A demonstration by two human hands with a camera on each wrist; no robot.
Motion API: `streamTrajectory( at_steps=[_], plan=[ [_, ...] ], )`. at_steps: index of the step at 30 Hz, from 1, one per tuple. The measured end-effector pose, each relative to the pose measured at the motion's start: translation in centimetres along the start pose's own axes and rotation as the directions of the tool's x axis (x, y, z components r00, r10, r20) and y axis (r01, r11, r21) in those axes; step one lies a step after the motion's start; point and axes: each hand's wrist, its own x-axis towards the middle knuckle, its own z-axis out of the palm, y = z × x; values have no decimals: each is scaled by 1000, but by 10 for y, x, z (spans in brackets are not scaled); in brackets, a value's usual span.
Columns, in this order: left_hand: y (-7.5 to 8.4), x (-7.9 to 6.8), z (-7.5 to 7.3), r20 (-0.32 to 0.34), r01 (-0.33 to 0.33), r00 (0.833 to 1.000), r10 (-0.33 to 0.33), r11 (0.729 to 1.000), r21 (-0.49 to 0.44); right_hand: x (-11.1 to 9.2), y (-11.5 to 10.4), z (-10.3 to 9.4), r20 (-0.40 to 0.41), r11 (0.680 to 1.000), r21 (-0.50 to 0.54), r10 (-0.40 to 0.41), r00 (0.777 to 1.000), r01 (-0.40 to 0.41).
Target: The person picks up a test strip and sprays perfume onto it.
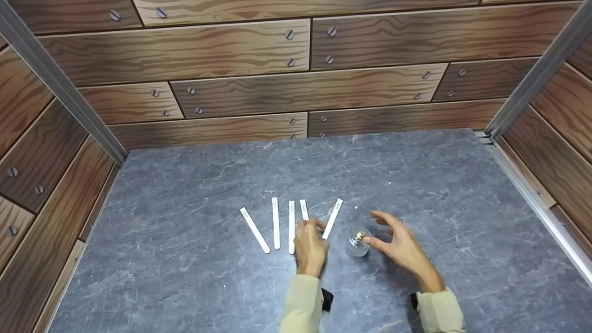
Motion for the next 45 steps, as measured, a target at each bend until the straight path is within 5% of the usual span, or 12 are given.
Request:
streamTrajectory(
  at_steps=[9,17,25,33,36,45],
  plan=[
    [1,-1,-2,97,-109,989,112,993,-38,-2,1,-2,-36,999,51,-13,999,15],
    [-1,6,-9,215,37,977,5,981,-190,-2,2,-3,-27,999,49,-7,1000,8],
    [-3,9,-17,254,178,965,-65,874,-452,-4,3,0,73,998,60,11,997,-15],
    [-7,4,-20,406,339,908,-100,745,-575,-5,-3,2,127,995,62,63,990,-72],
    [-7,2,-20,423,367,900,-106,708,-603,-5,-4,4,137,991,87,87,987,-100],
    [-5,-3,-24,436,391,891,-127,700,-597,-7,-8,11,117,990,75,111,987,-120]
  ],
)
